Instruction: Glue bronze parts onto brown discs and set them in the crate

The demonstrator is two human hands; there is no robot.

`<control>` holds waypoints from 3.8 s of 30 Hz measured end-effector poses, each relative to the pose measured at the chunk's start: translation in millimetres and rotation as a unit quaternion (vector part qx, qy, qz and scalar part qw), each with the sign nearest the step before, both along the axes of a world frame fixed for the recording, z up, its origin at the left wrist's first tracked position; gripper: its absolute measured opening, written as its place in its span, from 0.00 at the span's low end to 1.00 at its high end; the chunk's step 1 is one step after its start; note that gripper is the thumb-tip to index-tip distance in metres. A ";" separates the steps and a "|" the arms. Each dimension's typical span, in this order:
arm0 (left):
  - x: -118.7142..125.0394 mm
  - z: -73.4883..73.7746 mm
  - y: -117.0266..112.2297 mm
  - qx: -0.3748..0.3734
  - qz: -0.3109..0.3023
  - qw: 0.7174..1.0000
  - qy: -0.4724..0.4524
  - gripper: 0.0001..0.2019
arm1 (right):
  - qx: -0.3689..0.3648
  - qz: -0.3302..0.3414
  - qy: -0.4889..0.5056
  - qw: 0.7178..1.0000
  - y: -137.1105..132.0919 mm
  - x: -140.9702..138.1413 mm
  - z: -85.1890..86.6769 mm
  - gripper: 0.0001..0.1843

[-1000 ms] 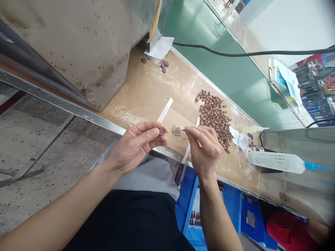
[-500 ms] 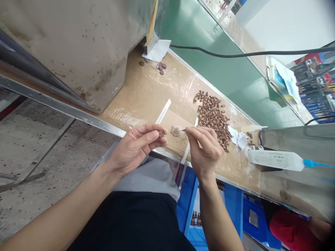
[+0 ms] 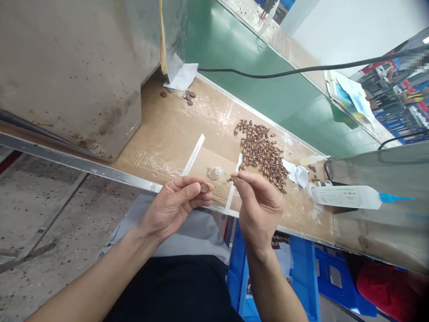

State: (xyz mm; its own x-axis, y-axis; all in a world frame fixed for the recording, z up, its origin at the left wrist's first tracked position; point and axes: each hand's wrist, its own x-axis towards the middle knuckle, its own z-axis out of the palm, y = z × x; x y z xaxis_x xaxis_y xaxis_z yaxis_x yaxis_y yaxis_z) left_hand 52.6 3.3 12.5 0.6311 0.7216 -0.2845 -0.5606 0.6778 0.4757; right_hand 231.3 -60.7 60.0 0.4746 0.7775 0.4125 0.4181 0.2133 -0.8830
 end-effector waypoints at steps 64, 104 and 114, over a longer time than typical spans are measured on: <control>5.0 40.2 -20.4 -0.005 0.070 0.986 0.154 0.14 | 0.067 0.064 -0.083 0.992 -16.6 -19.5 -1.0 0.22; 27.5 -7.5 -27.7 0.125 -0.003 0.943 0.308 0.19 | -0.055 -0.229 -0.301 0.924 -106.4 153.5 -75.6 0.11; 45.5 80.5 -27.3 0.681 -0.035 0.660 0.314 0.08 | 0.157 -0.081 -0.124 0.976 -96.9 37.1 28.4 0.22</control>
State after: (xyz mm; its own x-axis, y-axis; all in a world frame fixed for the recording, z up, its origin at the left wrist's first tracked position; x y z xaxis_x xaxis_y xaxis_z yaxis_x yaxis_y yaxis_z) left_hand 98.1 -24.0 93.0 0.7429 0.5535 0.3764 0.0483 -0.6053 0.7946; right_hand 268.4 -157.5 88.3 0.4366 0.5169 0.7363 0.6610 0.3709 -0.6523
